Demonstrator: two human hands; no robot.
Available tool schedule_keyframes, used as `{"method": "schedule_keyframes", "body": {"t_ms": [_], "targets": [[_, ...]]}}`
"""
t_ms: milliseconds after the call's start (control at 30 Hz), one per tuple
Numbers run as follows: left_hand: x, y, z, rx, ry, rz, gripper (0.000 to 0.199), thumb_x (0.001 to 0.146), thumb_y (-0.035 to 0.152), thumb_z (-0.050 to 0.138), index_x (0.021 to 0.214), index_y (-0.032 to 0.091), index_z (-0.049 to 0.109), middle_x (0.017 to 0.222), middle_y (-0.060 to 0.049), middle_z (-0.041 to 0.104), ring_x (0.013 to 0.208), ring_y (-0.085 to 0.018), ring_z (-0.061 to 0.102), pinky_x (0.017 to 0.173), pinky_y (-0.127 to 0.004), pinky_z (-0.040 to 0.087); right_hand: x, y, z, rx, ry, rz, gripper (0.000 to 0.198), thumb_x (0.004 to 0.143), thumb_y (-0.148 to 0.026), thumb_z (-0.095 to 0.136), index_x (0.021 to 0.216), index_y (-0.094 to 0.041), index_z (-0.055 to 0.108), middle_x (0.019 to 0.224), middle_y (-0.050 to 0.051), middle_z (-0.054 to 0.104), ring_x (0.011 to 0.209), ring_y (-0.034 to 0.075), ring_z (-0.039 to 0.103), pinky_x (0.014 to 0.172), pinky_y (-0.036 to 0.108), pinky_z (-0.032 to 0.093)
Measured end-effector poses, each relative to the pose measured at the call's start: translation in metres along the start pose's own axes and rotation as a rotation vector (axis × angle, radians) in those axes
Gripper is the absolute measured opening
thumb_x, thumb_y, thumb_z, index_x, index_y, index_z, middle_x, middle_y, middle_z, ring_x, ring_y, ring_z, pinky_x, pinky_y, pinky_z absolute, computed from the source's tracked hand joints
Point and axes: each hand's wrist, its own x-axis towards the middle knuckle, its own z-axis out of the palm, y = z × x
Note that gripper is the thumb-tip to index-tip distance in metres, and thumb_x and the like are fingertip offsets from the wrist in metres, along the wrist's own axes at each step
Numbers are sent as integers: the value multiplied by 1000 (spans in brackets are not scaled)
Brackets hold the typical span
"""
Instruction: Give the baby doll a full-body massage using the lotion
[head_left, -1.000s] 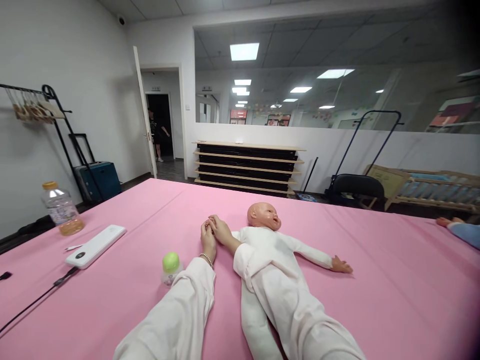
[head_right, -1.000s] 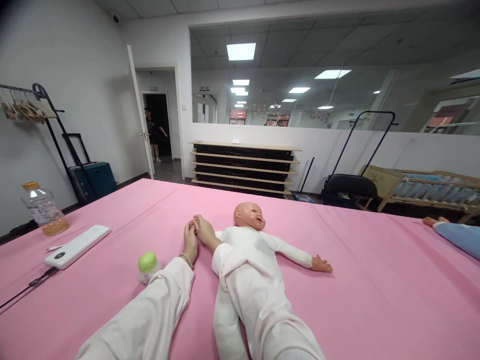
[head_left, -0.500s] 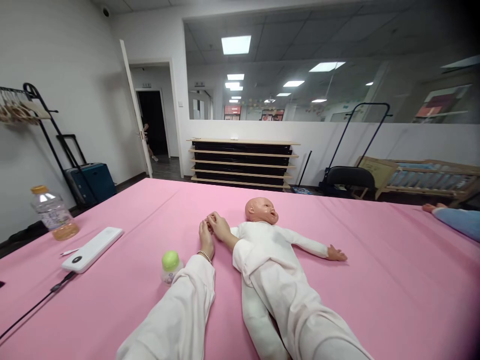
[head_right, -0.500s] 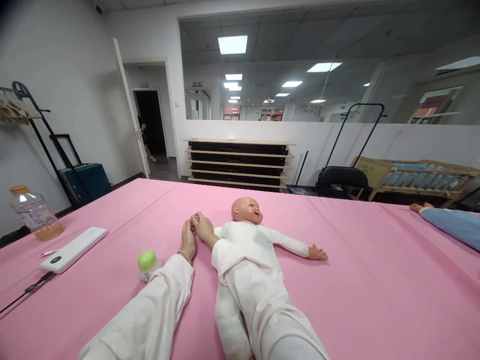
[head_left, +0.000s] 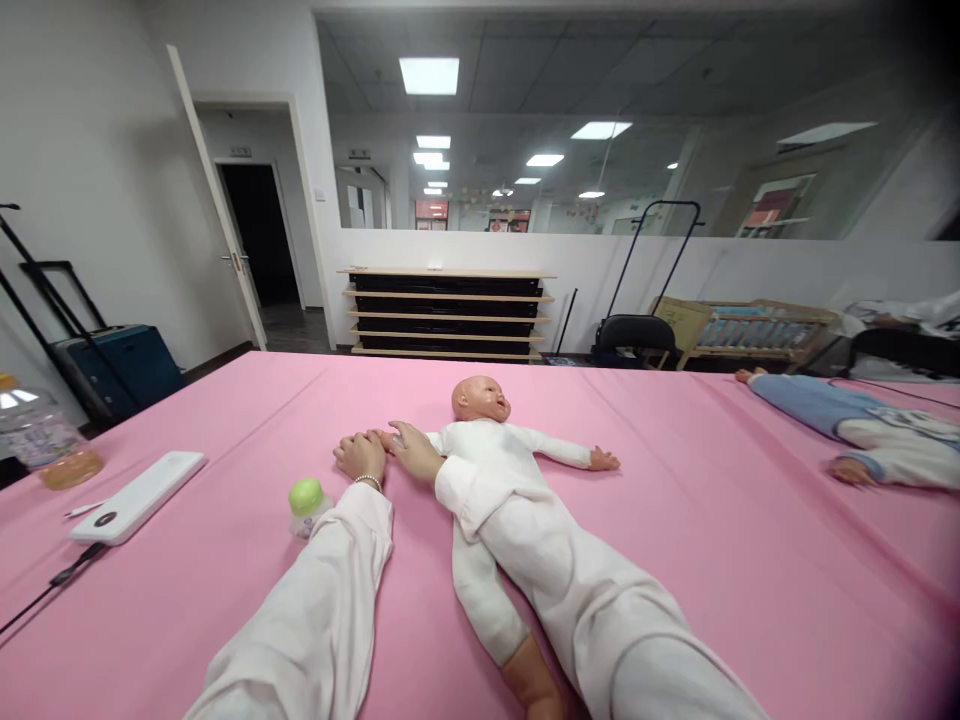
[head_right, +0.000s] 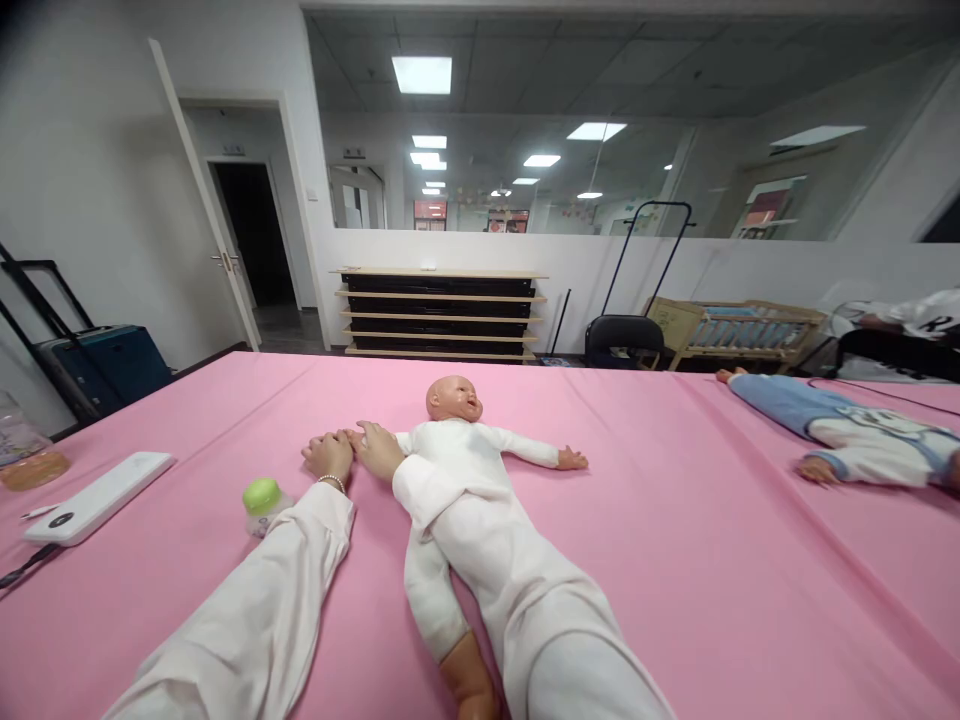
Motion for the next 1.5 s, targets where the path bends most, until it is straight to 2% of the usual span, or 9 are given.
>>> {"method": "schedule_keyframes", "body": {"t_ms": [133,233,400,567,700,900,1167,1333,1500], "targets": [[-26,12,-7,79,15,151,30,78,25,45,105,13,54,123,-18,42,120,-32,30,97,-49,24,-64,-22,2,-28,-225,-167,25,82,-23,46,99,-15,62,105,8,62,101,19,55,94,34,38],[-68,16,-25,-1,-38,456,33,81,25,41,112,16,48,122,-12,44,119,-25,33,102,-42,22,-137,-36,-23,-40,-491,-431,31,77,-25,47,101,-14,63,107,10,62,107,21,53,94,34,38],[-163,-1,-101,-176,-463,860,28,85,24,39,112,21,46,114,-9,48,111,-22,42,94,-38,35,-224,-31,-34,-141,-671,-442,51,60,-21,62,111,-18,57,124,12,51,121,31,40,101,54,18],[-218,-26,-150,-251,-657,928,26,87,39,37,105,32,53,104,-5,55,102,-23,48,85,-38,41,-228,-17,-10,-207,-726,-546,10,67,-22,56,77,-19,59,105,9,63,120,26,41,104,53,6],[-216,-21,-151,-416,-553,1068,38,85,48,36,120,35,43,116,-5,51,110,-23,46,89,-39,42,-206,-51,-1,-28,-512,-541,18,79,-31,40,72,-21,54,75,5,63,89,18,55,100,45,26],[-221,34,-137,-608,-568,658,55,84,34,43,135,28,23,135,-8,34,124,-26,36,97,-40,39,-188,-103,-2,527,132,-109,23,89,-37,32,94,-21,49,85,5,53,81,15,51,81,33,42],[-209,79,-134,-734,-694,139,34,88,40,34,108,19,51,112,-8,53,106,-21,51,89,-33,46,-187,-96,-1,616,177,-139,37,85,-38,47,115,-19,40,111,9,46,106,18,43,97,35,33],[-211,80,-133,-695,-765,269,45,82,36,50,125,24,41,128,-6,44,120,-22,40,98,-32,39,-178,-98,-1,813,284,69,26,89,-42,38,86,-19,49,79,2,48,73,12,48,72,28,44],[-209,85,-133,-721,-734,202,32,78,38,55,105,21,53,107,-6,56,98,-20,54,83,-30,48,-188,-98,1,726,224,-25,32,89,-43,35,111,-21,43,99,7,49,94,16,48,86,32,41]]}}
